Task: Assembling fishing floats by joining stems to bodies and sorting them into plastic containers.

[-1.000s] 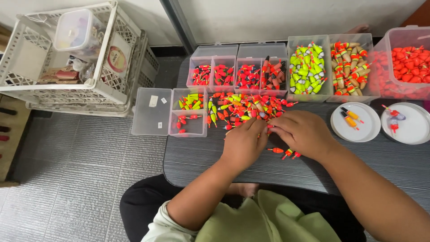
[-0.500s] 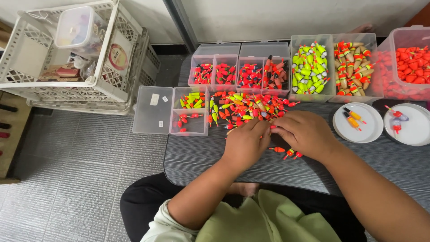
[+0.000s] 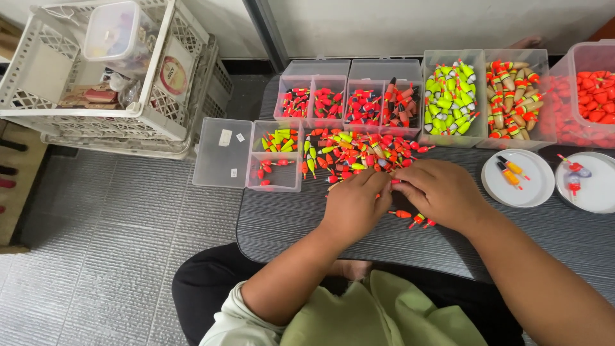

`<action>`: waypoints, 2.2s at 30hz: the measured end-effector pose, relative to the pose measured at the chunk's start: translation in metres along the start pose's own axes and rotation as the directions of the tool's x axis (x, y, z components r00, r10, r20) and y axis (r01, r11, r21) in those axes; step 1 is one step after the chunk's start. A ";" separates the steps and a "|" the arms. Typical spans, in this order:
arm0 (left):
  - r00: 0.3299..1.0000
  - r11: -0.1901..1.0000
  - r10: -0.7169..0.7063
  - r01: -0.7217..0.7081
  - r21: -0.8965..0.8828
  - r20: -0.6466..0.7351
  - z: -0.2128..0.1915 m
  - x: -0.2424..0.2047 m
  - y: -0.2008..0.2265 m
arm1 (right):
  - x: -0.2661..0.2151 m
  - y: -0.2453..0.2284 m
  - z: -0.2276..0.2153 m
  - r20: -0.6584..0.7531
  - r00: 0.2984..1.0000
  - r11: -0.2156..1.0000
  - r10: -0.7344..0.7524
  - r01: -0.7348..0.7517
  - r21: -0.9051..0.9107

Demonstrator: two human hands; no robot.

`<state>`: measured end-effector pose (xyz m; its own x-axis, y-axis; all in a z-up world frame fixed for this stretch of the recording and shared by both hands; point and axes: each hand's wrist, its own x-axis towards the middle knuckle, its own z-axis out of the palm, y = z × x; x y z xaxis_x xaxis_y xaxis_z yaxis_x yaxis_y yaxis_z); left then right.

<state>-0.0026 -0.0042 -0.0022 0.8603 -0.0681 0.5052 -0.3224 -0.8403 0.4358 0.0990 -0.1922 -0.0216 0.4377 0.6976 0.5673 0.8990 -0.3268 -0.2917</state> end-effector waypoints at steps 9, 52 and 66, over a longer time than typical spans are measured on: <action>1.000 1.000 -0.001 0.001 0.021 -0.025 -0.001 0.002 0.003 | 0.005 -0.003 -0.007 0.022 0.999 0.999 0.033 -0.034 0.033; 0.944 0.936 -0.330 0.325 0.132 0.018 -0.037 0.035 0.008 | 0.008 -0.006 -0.015 0.407 0.888 0.975 0.213 -0.170 -0.140; 0.996 0.993 0.009 0.002 0.121 -0.085 0.008 0.008 -0.006 | -0.003 0.006 -0.002 -0.004 1.000 0.995 0.022 -0.022 -0.101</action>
<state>0.0090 -0.0041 -0.0067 0.8210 -0.0294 0.5701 -0.2705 -0.8995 0.3431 0.1032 -0.1973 -0.0231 0.4574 0.6874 0.5642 0.8862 -0.4048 -0.2253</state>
